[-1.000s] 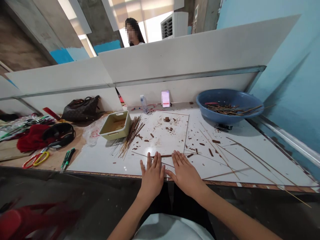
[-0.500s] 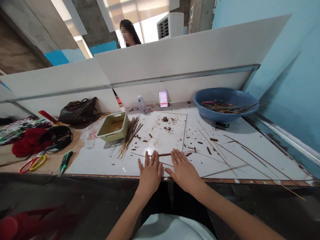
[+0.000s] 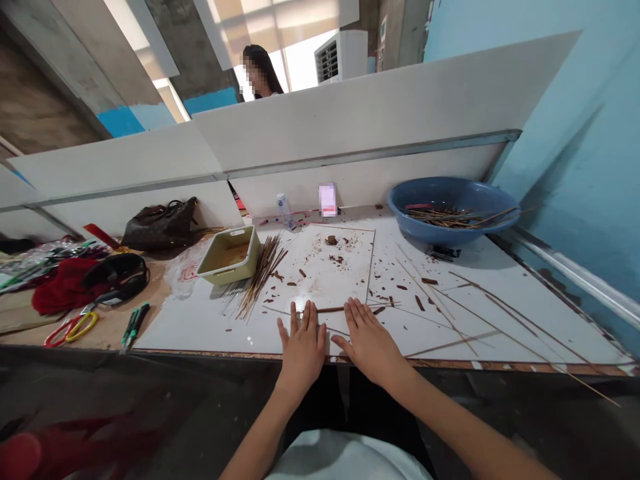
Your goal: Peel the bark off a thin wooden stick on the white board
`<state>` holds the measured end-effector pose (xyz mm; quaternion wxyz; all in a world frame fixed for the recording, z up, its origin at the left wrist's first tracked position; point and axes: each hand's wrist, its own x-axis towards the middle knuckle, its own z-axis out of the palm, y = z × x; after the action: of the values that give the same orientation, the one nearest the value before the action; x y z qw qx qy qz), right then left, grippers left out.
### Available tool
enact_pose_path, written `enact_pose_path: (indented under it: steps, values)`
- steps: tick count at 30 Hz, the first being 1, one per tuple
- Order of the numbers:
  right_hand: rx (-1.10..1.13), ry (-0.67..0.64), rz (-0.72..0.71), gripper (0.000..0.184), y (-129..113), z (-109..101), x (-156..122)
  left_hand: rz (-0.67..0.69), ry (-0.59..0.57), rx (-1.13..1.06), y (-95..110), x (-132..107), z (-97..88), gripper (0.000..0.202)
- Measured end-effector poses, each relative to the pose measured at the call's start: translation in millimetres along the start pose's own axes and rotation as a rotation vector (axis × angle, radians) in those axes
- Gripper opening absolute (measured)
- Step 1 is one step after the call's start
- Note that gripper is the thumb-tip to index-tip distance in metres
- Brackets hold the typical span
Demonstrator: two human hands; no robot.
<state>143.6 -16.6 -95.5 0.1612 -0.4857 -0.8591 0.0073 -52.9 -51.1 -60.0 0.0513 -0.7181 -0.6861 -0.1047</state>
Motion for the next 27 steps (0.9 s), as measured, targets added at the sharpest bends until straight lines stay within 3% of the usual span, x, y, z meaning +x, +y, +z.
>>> enact_pose_path:
  steps: [4, 6, 12, 14, 21, 23, 27]
  values:
    - [0.003, -0.077, 0.048, 0.094, 8, -11, 34, -0.025, -0.055, -0.032, 1, 39, -9.4, 0.061]
    - [-0.002, -0.079, 0.043, 0.093, 10, -12, 36, -0.035, -0.078, -0.037, 1, 43, -11.8, 0.061]
    - [0.003, -0.012, 0.003, 0.091, 0, -7, -13, -0.006, -0.040, 0.003, -4, -11, -7.1, 0.061]
    - [-0.001, -0.027, 0.010, 0.092, -1, -7, -13, -0.011, -0.039, 0.006, -5, -12, -5.2, 0.061]
    - [-0.007, -0.060, 0.053, 0.096, 11, -10, 36, -0.044, -0.076, -0.033, -7, 50, -9.2, 0.060]
    - [-0.001, -0.032, 0.022, 0.094, 13, -8, 27, -0.027, -0.059, -0.023, -7, 44, -10.0, 0.060]
    - [0.013, -0.014, -0.018, 0.090, 8, -10, -8, -0.010, 0.011, 0.024, 0, 1, -7.4, 0.062]
